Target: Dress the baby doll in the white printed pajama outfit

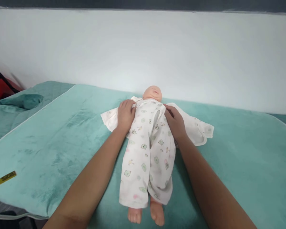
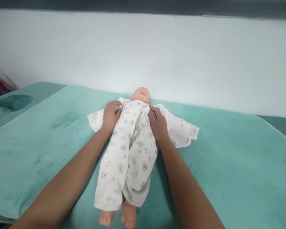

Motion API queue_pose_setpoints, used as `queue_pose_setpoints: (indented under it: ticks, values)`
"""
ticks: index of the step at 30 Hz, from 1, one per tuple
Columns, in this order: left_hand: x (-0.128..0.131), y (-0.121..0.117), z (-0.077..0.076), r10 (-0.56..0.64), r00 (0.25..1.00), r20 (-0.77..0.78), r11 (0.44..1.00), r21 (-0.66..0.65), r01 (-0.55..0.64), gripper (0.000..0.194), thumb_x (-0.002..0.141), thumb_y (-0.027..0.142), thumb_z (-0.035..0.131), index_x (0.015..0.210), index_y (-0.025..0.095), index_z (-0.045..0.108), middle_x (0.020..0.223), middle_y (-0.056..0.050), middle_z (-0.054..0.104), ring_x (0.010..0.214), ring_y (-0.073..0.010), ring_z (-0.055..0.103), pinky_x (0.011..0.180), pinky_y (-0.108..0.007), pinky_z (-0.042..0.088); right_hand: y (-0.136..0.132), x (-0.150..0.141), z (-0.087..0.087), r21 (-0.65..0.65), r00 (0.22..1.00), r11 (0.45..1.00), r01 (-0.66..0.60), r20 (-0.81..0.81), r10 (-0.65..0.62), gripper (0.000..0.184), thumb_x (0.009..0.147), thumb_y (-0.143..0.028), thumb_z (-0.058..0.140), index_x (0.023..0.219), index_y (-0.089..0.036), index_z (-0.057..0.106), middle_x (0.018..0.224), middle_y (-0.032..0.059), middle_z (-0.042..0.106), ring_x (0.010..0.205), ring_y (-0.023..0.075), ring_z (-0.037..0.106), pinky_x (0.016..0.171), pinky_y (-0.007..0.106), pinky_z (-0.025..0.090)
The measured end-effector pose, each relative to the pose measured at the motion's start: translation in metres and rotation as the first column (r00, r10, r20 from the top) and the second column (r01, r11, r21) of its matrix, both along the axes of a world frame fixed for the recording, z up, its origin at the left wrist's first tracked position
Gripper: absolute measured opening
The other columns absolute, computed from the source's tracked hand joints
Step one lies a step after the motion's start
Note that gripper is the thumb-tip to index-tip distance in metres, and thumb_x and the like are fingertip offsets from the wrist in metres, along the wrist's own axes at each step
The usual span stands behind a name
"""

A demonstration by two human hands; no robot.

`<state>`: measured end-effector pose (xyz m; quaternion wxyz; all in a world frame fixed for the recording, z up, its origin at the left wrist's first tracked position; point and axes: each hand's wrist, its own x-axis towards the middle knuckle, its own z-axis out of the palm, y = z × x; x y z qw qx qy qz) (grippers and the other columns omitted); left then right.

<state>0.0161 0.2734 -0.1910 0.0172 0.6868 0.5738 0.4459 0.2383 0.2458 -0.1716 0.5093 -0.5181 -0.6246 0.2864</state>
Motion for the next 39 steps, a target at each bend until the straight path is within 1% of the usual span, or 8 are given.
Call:
queue_pose_setpoints:
  ticks: [6,10,15,20,23,26,33,39]
  values:
    - [0.000,-0.054,0.001,0.006,0.985,0.174,0.999,0.045,-0.014,0.021,0.089,0.017,0.046,0.104,0.020,0.060,0.111,-0.007,0.065,0.112,-0.0224,0.054,0.101,-0.040,0.042,-0.046,0.004,-0.005,-0.065,0.999,0.997,-0.030,0.030,0.032,0.046,0.094,-0.050,0.048,0.134,-0.028,0.056,0.144,0.0039,0.053,0.135,0.0243,0.045,0.116,0.047,0.031]
    - [-0.007,-0.111,-0.002,0.021,0.958,0.285,0.999,-0.053,-0.006,0.019,0.090,0.020,0.047,0.103,0.020,0.060,0.107,-0.006,0.065,0.103,-0.0203,0.059,0.092,-0.036,0.047,-0.111,0.002,-0.006,0.081,0.982,0.992,-0.097,0.171,0.082,0.046,0.094,-0.043,0.053,0.137,-0.027,0.051,0.151,0.0057,0.043,0.142,0.0245,0.036,0.118,0.049,0.029]
    - [-0.020,-0.203,-0.009,-0.004,0.931,0.365,0.944,-0.305,0.124,0.014,0.090,0.022,0.047,0.089,0.021,0.060,0.087,-0.002,0.066,0.082,-0.0172,0.062,0.078,-0.032,0.048,-0.211,-0.009,-0.002,0.196,0.873,0.922,-0.335,0.434,0.224,0.032,0.094,-0.025,0.055,0.126,-0.026,0.053,0.138,0.0074,0.054,0.134,0.0231,0.044,0.112,0.047,0.037]
    - [-0.020,-0.275,-0.008,-0.139,0.932,0.335,0.895,-0.360,0.263,0.020,0.082,0.017,0.055,0.101,0.022,0.060,0.095,-0.002,0.067,0.091,-0.0193,0.061,0.087,-0.037,0.045,-0.259,-0.036,-0.003,0.197,0.723,0.942,-0.272,0.688,0.065,0.025,0.090,-0.015,0.056,0.113,-0.022,0.057,0.114,0.0058,0.066,0.113,0.0252,0.055,0.110,0.052,0.032]
    - [-0.012,-0.292,-0.007,-0.209,0.957,0.202,0.893,-0.360,0.271,0.035,0.074,0.015,0.066,0.107,0.022,0.059,0.099,-0.002,0.067,0.094,-0.0217,0.060,0.090,-0.040,0.041,-0.262,-0.053,-0.007,0.221,0.664,0.959,-0.177,0.746,-0.049,0.014,0.088,-0.011,0.056,0.097,-0.021,0.060,0.103,0.0050,0.067,0.108,0.0273,0.055,0.108,0.053,0.032]
    - [-0.001,-0.295,-0.009,-0.196,0.974,0.112,0.912,-0.344,0.223,0.042,0.071,0.019,0.072,0.111,0.021,0.056,0.101,-0.004,0.067,0.095,-0.0237,0.061,0.092,-0.043,0.040,-0.258,-0.062,-0.011,0.244,0.672,0.959,-0.144,0.736,-0.087,0.012,0.087,-0.010,0.056,0.084,-0.022,0.058,0.090,0.0038,0.067,0.102,0.0264,0.057,0.105,0.050,0.035]
    - [0.017,-0.300,-0.026,-0.045,0.999,-0.028,0.987,-0.155,0.040,0.038,0.078,0.015,0.063,0.115,0.020,0.055,0.098,-0.007,0.064,0.095,-0.0259,0.061,0.085,-0.043,0.044,-0.273,-0.061,-0.012,0.246,0.771,0.948,-0.203,0.637,0.000,0.015,0.084,-0.010,0.050,0.087,-0.024,0.053,0.082,0.0016,0.062,0.086,0.0219,0.059,0.105,0.051,0.037]
    - [0.016,-0.303,-0.041,0.078,0.997,-0.029,0.997,0.000,-0.078,0.037,0.076,0.009,0.060,0.111,0.022,0.059,0.097,-0.007,0.056,0.086,-0.0229,0.058,0.075,-0.037,0.049,-0.288,-0.055,-0.011,0.218,0.803,0.925,-0.310,0.581,0.132,0.017,0.090,-0.011,0.049,0.098,-0.025,0.056,0.096,0.0026,0.064,0.097,0.0207,0.060,0.109,0.051,0.035]
